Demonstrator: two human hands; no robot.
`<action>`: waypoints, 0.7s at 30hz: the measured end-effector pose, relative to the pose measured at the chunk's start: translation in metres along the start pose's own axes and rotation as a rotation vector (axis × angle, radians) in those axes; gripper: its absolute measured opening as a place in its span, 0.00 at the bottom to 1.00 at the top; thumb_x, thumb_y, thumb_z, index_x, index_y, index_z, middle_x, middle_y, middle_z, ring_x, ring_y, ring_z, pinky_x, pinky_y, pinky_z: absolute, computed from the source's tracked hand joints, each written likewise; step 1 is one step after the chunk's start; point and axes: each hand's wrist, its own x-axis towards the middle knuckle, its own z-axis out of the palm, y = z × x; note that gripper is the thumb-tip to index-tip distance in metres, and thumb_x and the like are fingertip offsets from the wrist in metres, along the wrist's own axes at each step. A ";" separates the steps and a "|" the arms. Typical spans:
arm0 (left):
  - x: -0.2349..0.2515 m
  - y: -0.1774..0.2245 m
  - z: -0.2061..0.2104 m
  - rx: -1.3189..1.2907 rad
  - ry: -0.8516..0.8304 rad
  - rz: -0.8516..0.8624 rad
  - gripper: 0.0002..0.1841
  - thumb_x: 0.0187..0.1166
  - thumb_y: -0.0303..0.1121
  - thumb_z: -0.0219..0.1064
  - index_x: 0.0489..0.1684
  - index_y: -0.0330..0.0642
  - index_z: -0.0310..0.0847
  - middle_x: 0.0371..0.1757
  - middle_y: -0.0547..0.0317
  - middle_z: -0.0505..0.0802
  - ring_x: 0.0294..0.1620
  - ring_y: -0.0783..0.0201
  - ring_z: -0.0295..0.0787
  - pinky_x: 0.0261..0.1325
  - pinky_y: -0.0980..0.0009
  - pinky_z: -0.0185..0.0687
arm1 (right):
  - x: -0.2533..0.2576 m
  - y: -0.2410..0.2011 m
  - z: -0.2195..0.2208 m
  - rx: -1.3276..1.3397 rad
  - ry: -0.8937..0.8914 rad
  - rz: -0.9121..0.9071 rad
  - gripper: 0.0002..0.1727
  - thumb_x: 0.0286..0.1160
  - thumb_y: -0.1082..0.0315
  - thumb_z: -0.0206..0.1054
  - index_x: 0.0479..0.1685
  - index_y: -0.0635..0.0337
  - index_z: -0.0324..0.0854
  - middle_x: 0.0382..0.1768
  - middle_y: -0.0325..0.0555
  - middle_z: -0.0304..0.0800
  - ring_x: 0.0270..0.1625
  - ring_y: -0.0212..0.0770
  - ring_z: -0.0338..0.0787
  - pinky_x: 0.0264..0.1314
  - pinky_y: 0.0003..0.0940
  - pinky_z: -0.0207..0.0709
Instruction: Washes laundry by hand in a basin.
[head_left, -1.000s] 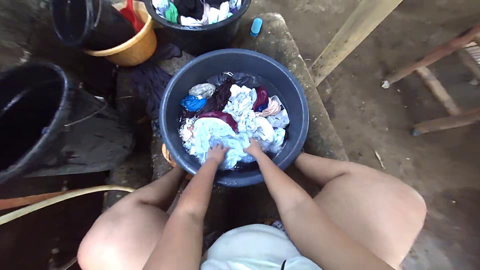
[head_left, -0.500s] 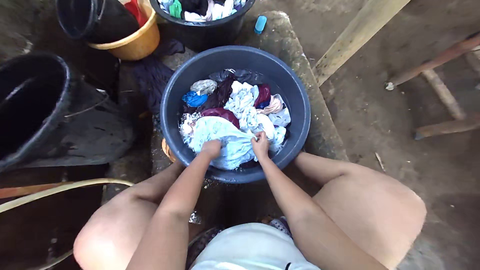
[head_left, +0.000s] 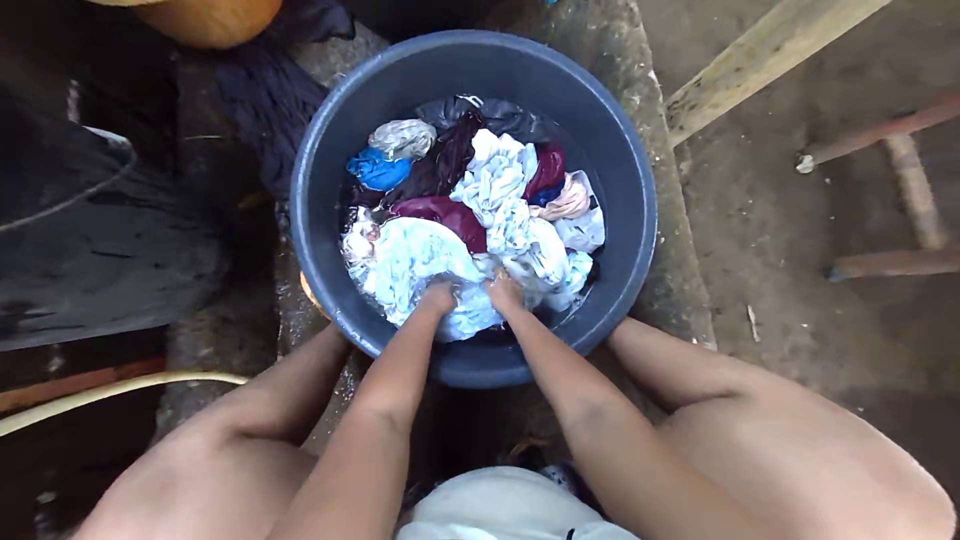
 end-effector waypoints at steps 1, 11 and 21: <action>0.000 0.001 -0.007 -0.051 -0.032 -0.032 0.25 0.88 0.42 0.61 0.75 0.31 0.77 0.78 0.30 0.80 0.82 0.35 0.72 0.82 0.36 0.63 | 0.004 0.000 -0.001 0.001 -0.014 -0.005 0.31 0.92 0.53 0.53 0.88 0.62 0.64 0.80 0.64 0.75 0.83 0.61 0.75 0.84 0.61 0.65; -0.041 -0.005 0.000 -1.077 0.005 -0.082 0.44 0.90 0.67 0.28 0.67 0.36 0.76 0.49 0.48 0.87 0.42 0.58 0.82 0.49 0.61 0.79 | -0.112 -0.053 -0.001 0.461 0.084 -0.275 0.21 0.84 0.66 0.62 0.71 0.69 0.77 0.59 0.67 0.88 0.62 0.60 0.90 0.69 0.57 0.79; -0.137 0.006 0.016 -1.092 0.388 -0.203 0.21 0.93 0.36 0.52 0.73 0.26 0.71 0.64 0.34 0.83 0.58 0.48 0.82 0.61 0.51 0.80 | -0.138 -0.008 -0.010 0.359 -0.293 -0.424 0.25 0.93 0.61 0.53 0.78 0.71 0.70 0.68 0.69 0.82 0.68 0.57 0.86 0.75 0.50 0.76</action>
